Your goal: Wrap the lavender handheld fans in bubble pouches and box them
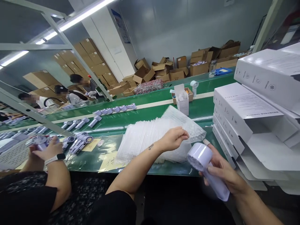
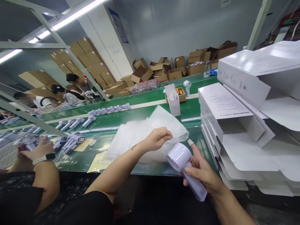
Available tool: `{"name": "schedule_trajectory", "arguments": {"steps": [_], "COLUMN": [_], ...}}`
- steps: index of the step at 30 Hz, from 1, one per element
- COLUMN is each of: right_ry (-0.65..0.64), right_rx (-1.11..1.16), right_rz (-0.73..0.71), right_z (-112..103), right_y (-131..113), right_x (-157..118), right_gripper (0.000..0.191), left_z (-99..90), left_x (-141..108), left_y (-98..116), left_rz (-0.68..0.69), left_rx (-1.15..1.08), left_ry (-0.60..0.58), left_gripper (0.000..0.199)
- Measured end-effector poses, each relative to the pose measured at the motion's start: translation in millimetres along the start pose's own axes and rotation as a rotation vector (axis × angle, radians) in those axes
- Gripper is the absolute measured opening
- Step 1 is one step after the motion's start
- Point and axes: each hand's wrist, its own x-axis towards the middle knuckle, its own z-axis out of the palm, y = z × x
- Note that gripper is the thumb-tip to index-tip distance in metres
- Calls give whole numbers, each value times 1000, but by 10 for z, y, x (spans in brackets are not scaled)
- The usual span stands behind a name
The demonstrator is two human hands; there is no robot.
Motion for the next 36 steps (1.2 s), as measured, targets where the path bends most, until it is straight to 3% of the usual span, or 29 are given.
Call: {"name": "schedule_trajectory", "arguments": {"steps": [2, 5, 7, 10, 14, 18, 20, 23, 25, 29, 31, 33, 36], "right_ry": [-6, 13, 44, 106, 189, 259, 244, 244, 313, 387, 400, 449, 503], "right_rx": [53, 88, 70, 55, 86, 60, 41, 53, 62, 113, 120, 109, 113], "right_rz": [21, 34, 53, 86, 37, -24, -40, -86, -102, -76, -72, -95, -72], "right_z": [-50, -84, -62, 3, 64, 81, 89, 107, 127, 181, 186, 165, 110], "right_y": [-17, -36, -34, -6, 26, 21, 24, 24, 9, -36, -52, -60, -59], "right_x": [67, 159, 199, 220, 181, 144, 156, 183, 180, 143, 148, 182, 268], "right_gripper": [97, 60, 46, 37, 38, 58, 66, 60, 51, 38, 35, 35, 32], "left_z": [-49, -50, -10, 78, 163, 219, 257, 297, 305, 360, 443, 551, 656], "left_x": [-8, -25, -25, -47, -187, -362, -406, -399, -356, -248, -246, -307, -414], "left_y": [39, 73, 79, 96, 129, 205, 279, 314, 225, -24, -21, 91, 301], "left_rz": [30, 55, -33, -124, 159, 320, 476, 660, 585, 192, 66, 71, 183], "left_rx": [-39, -71, -106, -137, 64, 344, 463, 543, 537, 454, 346, 251, 154], "left_ry": [-94, -161, -88, 118, 113, 107, 51, -5, 51, 327, 417, 398, 264], "left_gripper": [16, 16, 14, 15, 18, 21, 20, 18, 20, 22, 17, 14, 13]}}
